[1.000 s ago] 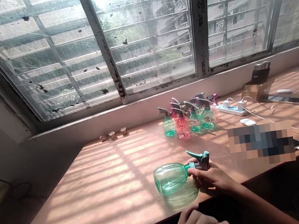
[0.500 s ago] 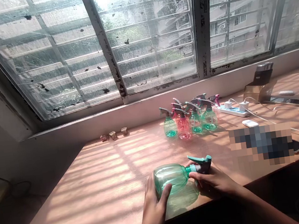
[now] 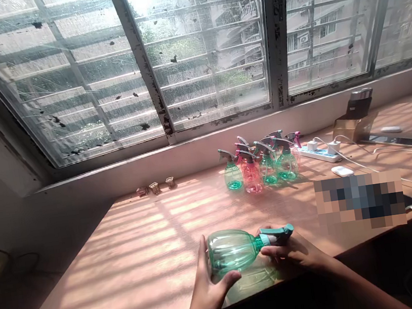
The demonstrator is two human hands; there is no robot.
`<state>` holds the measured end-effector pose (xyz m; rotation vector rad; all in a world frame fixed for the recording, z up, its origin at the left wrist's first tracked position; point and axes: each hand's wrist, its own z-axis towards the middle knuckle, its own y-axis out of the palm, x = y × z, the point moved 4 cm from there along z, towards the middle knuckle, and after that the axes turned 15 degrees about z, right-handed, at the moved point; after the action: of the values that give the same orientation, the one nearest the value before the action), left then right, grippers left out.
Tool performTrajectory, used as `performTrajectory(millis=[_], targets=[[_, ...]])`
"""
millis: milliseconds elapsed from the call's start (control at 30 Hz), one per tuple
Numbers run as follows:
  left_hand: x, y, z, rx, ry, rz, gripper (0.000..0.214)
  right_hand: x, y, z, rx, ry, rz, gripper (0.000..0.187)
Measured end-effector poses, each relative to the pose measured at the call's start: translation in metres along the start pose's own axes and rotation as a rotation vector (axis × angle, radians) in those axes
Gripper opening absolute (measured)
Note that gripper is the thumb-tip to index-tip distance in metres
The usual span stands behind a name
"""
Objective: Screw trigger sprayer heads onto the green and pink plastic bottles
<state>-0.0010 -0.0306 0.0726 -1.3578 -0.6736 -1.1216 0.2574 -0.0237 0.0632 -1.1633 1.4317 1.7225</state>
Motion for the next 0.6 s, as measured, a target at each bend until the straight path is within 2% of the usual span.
performTrajectory(millis=[167,400,500,600], targets=[[0.007,0.002,0.003,-0.042,0.022,-0.037,0.117,0.007,-0.006,0.003,0.051,0.002,0.009,0.058],[0.000,0.005,-0.004,-0.087,0.028,-0.074,0.140,0.007,-0.010,0.006,0.099,0.025,0.015,0.054],[-0.004,0.001,-0.003,-0.069,0.002,-0.044,0.124,0.006,-0.009,0.005,0.087,0.021,0.026,0.065],[0.000,0.003,-0.002,-0.086,0.013,-0.051,0.112,0.007,-0.009,0.005,0.082,0.025,0.017,0.062]])
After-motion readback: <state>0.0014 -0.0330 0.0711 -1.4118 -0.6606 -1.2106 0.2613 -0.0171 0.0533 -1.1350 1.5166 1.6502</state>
